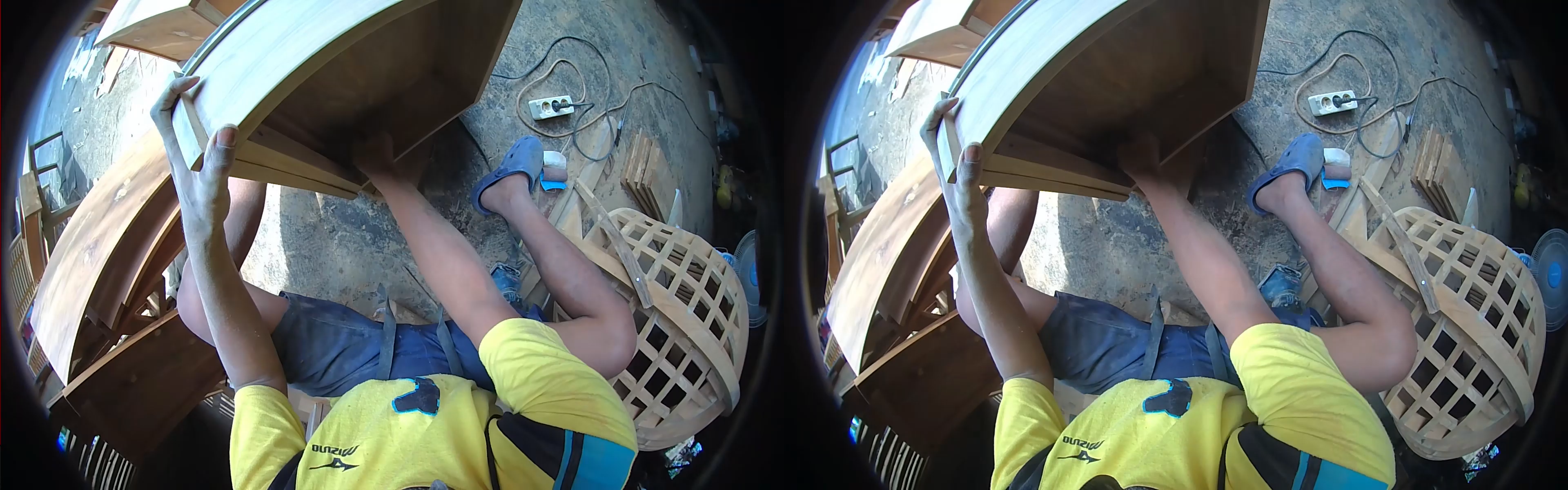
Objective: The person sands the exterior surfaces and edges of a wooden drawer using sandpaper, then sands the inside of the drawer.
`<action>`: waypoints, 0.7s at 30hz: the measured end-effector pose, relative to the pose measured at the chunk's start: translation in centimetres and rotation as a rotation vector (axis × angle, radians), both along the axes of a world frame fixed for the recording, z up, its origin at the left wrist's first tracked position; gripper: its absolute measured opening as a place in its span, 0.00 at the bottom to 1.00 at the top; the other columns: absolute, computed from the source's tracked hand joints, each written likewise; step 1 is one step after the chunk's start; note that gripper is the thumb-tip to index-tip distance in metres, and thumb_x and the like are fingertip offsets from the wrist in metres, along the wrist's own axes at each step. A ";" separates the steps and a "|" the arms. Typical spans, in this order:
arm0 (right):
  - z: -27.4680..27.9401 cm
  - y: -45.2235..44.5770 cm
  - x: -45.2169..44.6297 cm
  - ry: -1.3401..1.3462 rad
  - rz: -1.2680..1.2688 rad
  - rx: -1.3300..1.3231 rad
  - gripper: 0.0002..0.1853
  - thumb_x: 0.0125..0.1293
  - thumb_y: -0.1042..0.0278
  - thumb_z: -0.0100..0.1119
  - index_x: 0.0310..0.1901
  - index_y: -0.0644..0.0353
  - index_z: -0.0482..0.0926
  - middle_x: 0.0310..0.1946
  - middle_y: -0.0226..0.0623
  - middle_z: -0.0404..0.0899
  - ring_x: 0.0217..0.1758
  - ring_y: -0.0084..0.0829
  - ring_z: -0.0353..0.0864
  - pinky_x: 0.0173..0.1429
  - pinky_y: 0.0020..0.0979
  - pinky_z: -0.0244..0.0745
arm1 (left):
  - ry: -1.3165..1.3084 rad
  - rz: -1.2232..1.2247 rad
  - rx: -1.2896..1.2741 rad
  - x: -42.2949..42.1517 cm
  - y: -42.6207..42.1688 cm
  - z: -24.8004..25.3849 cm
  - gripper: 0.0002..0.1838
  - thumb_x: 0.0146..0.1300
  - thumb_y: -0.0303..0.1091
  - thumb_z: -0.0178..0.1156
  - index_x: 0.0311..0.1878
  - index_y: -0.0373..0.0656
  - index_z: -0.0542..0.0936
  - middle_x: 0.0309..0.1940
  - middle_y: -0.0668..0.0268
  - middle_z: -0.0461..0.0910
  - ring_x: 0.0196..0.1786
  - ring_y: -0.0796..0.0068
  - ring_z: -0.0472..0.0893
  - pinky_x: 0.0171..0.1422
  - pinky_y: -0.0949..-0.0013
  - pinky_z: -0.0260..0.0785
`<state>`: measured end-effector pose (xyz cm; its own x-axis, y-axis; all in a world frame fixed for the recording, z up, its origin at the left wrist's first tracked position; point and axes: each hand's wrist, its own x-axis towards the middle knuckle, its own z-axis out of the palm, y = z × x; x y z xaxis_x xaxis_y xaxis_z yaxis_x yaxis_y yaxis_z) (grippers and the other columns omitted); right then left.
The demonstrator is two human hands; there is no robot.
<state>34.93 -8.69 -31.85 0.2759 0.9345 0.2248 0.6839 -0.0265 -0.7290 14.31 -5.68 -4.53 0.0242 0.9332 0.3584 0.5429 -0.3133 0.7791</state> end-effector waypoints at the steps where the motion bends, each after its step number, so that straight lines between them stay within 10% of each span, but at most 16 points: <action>1: 2.0 -0.1 3.1 0.198 -0.011 -0.034 0.20 0.66 0.62 0.65 0.56 0.63 0.82 0.48 0.53 0.87 0.55 0.58 0.86 0.58 0.52 0.83 | -0.016 0.008 -0.040 -0.4 -0.4 0.0 0.53 0.55 0.77 0.66 0.75 0.51 0.65 0.68 0.48 0.67 0.76 0.43 0.65 0.76 0.37 0.60; 4: 0.1 3.5 10.0 -0.242 -0.065 -0.118 0.20 0.65 0.56 0.69 0.53 0.61 0.84 0.47 0.50 0.87 0.52 0.54 0.87 0.54 0.48 0.84 | -0.047 0.006 -0.049 -0.3 -0.5 -0.1 0.53 0.55 0.75 0.68 0.75 0.52 0.65 0.67 0.48 0.67 0.74 0.43 0.67 0.74 0.39 0.63; 12: -6.1 2.8 2.3 -0.296 0.166 -0.301 0.20 0.67 0.59 0.63 0.57 0.59 0.83 0.52 0.53 0.86 0.59 0.55 0.85 0.66 0.51 0.79 | -0.036 0.001 -0.039 -0.2 -0.6 -0.1 0.54 0.54 0.78 0.67 0.76 0.53 0.65 0.66 0.49 0.67 0.73 0.45 0.68 0.73 0.41 0.65; 21: 1.0 8.2 15.8 -0.419 0.257 -0.250 0.19 0.73 0.51 0.59 0.52 0.58 0.86 0.55 0.52 0.83 0.60 0.51 0.83 0.64 0.51 0.78 | -0.012 0.015 -0.025 -0.5 -0.3 -0.3 0.53 0.54 0.77 0.68 0.75 0.54 0.65 0.65 0.47 0.70 0.70 0.41 0.74 0.70 0.39 0.71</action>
